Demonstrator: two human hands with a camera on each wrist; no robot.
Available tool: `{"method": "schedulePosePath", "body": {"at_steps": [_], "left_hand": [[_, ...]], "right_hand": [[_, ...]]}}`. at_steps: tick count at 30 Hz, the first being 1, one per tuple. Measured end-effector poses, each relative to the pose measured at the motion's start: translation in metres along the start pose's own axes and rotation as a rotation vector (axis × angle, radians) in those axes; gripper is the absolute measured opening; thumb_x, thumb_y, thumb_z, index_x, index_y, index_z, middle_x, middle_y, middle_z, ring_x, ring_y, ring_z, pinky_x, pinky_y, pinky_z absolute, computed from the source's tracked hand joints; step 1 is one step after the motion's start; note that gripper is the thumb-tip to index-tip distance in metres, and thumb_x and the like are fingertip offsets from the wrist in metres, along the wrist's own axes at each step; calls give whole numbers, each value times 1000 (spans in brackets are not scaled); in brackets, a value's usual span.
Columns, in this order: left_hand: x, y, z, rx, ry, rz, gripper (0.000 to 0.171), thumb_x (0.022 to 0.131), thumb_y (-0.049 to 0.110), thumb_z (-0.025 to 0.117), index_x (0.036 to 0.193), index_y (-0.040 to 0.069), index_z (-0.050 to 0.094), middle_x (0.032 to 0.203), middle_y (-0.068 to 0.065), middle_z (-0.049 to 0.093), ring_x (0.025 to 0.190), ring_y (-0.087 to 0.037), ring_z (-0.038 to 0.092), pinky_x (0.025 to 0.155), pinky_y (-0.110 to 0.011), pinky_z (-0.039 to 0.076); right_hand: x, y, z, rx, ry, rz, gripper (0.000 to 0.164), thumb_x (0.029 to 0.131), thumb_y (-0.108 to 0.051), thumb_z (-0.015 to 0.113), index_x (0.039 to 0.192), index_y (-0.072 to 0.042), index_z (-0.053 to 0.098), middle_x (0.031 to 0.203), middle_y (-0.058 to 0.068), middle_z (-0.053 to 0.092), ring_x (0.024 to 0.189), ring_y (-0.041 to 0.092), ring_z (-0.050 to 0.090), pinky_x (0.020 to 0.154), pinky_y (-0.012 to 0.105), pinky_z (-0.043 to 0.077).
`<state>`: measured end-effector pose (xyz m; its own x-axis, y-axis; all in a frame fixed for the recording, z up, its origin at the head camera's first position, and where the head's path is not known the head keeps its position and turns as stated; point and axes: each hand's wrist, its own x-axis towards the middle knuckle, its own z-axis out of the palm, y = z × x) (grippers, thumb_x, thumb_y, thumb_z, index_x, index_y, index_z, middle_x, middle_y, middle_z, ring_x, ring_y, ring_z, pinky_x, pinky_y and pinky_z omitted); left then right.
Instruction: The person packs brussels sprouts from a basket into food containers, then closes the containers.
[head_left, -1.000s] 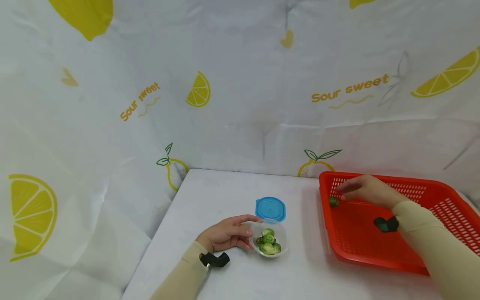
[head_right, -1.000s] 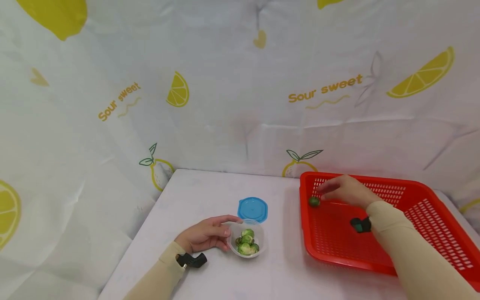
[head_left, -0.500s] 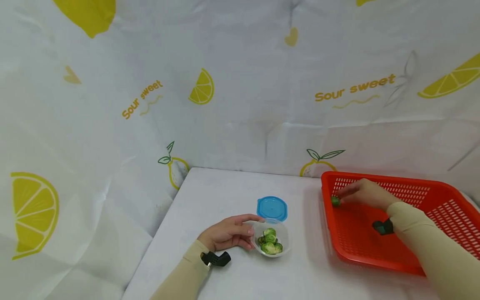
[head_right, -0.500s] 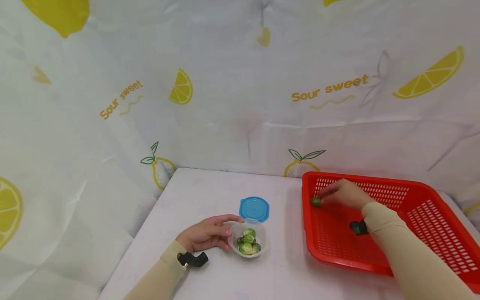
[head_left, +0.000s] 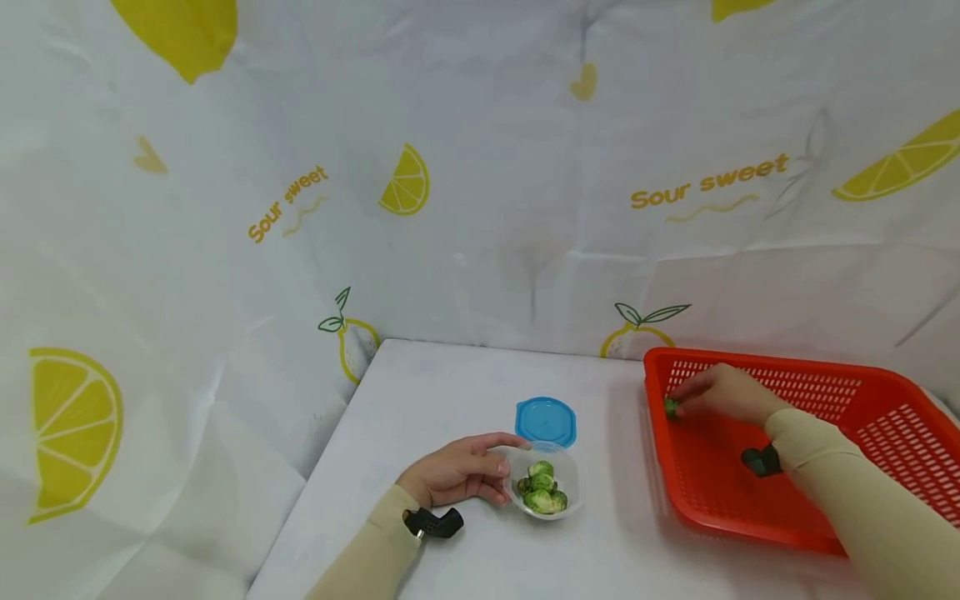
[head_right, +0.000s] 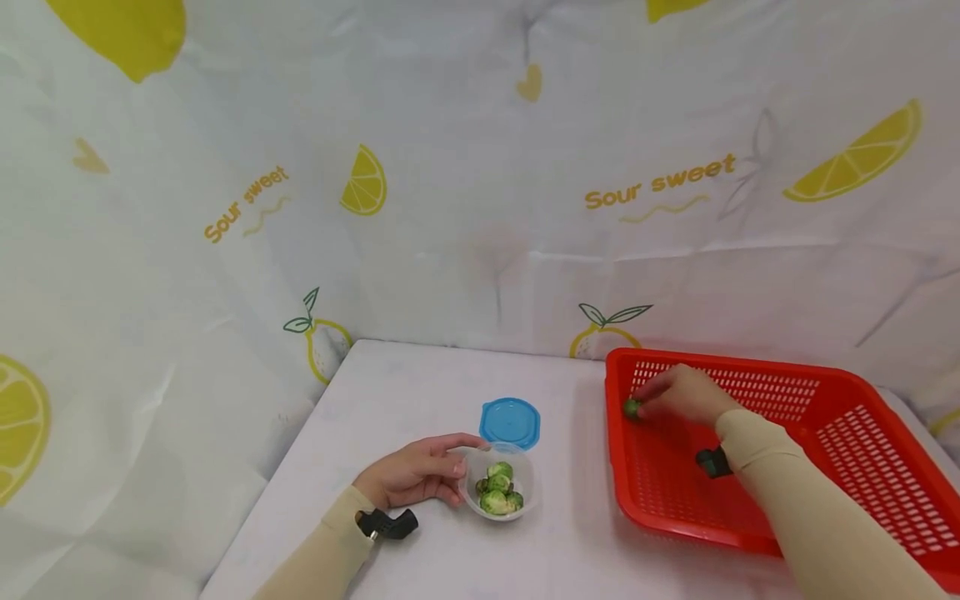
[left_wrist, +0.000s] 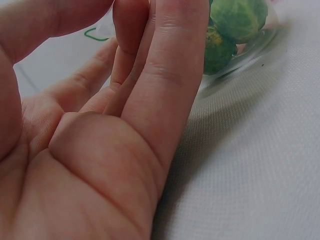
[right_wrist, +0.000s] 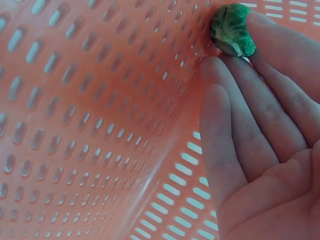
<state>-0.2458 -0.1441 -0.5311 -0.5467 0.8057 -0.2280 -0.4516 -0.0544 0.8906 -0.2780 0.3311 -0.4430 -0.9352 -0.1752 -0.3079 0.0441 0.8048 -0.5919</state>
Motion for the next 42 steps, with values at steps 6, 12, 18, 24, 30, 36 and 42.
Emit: {"method": "schedulePosePath", "body": {"at_steps": [6,12,18,24,30,36,42], "left_hand": [[1,-1,-2,-9,6,-6,54,107,9,62,160,16,51,91,-3,74,87,-16,79,87,-34,67],[1,-1,-2,-6,2,-7,55,107,10,63,160,15,51,91,-4,75,88,-17,79,87,-34,67],[1,1,-1,-11,-2,-9,56,106,11,64,160,15,50,91,-3,74,88,-17,79,88,-34,67],[2,-1,-3,-6,-2,-6,55,106,11,65,160,14,50,90,-3,73,88,-18,78,87,-33,67],[2,-1,-3,-9,3,2,57,106,10,64,160,13,49,91,-4,72,88,-18,78,87,-34,67],[1,0,-2,-14,8,5,56,106,10,64,160,13,49,90,-4,72,87,-17,78,87,-33,67],[1,0,-1,-24,9,10,55,106,9,64,159,12,50,89,-4,71,86,-17,77,87,-32,67]], "right_hand": [[2,1,0,9,-4,9,42,94,-28,85,130,-8,78,121,10,80,116,31,65,97,55,60],[3,1,0,10,-2,9,40,93,-26,86,127,-7,79,118,9,80,112,28,66,97,53,60],[4,0,1,-11,14,-1,40,92,-28,87,125,-7,80,115,7,80,111,28,65,94,49,61],[5,-1,2,-22,27,1,41,91,-29,88,125,-8,81,116,8,81,112,31,63,92,46,60],[4,-4,1,-24,37,11,39,90,-28,89,122,-8,82,117,12,80,114,35,62,92,48,59],[1,-5,-1,-14,20,15,38,90,-31,89,121,-11,83,119,11,79,116,35,61,92,47,59],[-7,-2,-4,-31,17,3,36,93,-31,86,123,-12,82,122,11,78,118,36,61,94,53,60]]}}
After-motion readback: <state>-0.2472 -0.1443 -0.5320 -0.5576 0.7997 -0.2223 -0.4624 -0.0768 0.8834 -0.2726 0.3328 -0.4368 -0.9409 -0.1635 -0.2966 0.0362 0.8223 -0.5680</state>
